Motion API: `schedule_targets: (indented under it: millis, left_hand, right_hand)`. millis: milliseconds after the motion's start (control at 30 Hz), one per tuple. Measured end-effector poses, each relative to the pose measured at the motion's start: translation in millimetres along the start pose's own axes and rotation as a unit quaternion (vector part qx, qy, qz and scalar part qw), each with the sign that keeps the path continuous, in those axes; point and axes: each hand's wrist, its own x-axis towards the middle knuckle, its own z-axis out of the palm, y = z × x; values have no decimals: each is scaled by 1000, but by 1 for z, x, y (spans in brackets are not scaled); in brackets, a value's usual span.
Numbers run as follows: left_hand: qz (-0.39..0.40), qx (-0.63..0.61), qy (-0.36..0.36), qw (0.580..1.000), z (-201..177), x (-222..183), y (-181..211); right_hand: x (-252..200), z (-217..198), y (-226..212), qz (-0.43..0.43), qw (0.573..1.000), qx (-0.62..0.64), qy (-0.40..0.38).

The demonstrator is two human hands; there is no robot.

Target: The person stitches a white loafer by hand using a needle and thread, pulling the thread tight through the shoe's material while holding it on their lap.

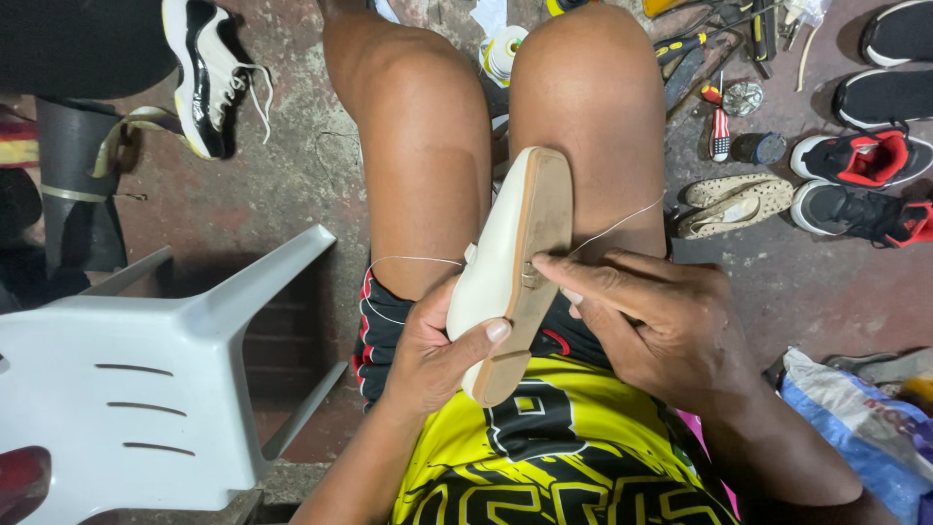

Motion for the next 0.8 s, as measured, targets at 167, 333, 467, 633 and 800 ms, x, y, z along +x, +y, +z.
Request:
schedule_targets:
  millis: [167,333,467,633,800]
  left_hand:
    - [58,183,41,980,14,7,9]
    - [177,377,56,907,26,15,15]
    - [207,399,43,892,25,19,16]
    - [151,403,39,902,19,22,19]
    - [184,394,30,900,16,25,21]
  right_hand:
    - [1,-3,5,24,998,-50,-16]
    - [6,-4,23,-8,997,-75,-26]
    - [16,-9,36,-23,995,-72,-62]
    - [38,-13,44,-35,988,-91,-117]
    - [64,-17,41,-49,974,-120,-184]
